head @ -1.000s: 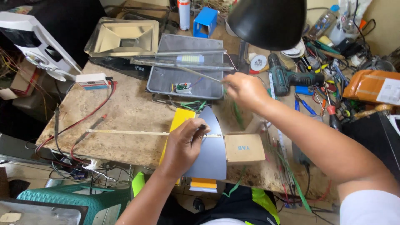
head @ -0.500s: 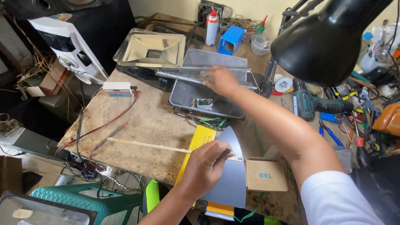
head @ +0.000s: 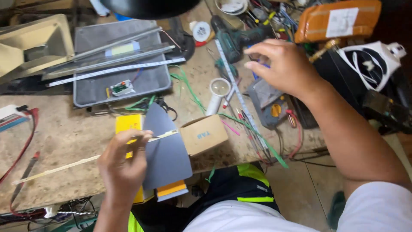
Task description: The person is performing delicate repair or assembly on an electronic device, using tweezers to position thin wires and a wooden stick for support on a cluttered workbench.
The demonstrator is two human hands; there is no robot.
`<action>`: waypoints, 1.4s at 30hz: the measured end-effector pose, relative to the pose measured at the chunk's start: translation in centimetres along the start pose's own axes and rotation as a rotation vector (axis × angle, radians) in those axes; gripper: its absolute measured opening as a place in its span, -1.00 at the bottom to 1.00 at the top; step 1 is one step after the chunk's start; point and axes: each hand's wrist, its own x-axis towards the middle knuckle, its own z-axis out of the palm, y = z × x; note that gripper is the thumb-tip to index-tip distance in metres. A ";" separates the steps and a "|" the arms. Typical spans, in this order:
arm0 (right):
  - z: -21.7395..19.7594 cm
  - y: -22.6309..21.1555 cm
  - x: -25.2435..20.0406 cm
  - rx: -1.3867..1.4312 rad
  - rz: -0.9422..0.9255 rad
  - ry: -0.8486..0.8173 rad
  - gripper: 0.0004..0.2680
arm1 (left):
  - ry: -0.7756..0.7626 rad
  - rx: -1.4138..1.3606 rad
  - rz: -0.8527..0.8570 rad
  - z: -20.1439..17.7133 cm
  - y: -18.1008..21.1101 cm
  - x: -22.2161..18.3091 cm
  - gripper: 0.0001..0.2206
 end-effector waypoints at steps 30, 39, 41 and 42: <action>12.4 -4.8 -13.5 -0.151 0.097 0.238 -0.87 | 0.072 -0.026 -0.012 0.3 -0.3 -0.8 -0.83; 18.5 -3.2 -16.0 -0.274 0.103 0.141 -0.83 | 0.095 -0.012 -0.008 0.1 0.0 -1.2 -0.87; 18.0 -1.9 -15.6 -0.392 0.123 0.129 -0.85 | 0.143 0.186 -0.060 0.6 -0.4 -0.8 -0.91; 18.3 -1.8 -15.6 -0.434 0.109 0.180 -0.85 | 0.185 0.166 -0.010 1.1 -1.7 -1.4 -0.91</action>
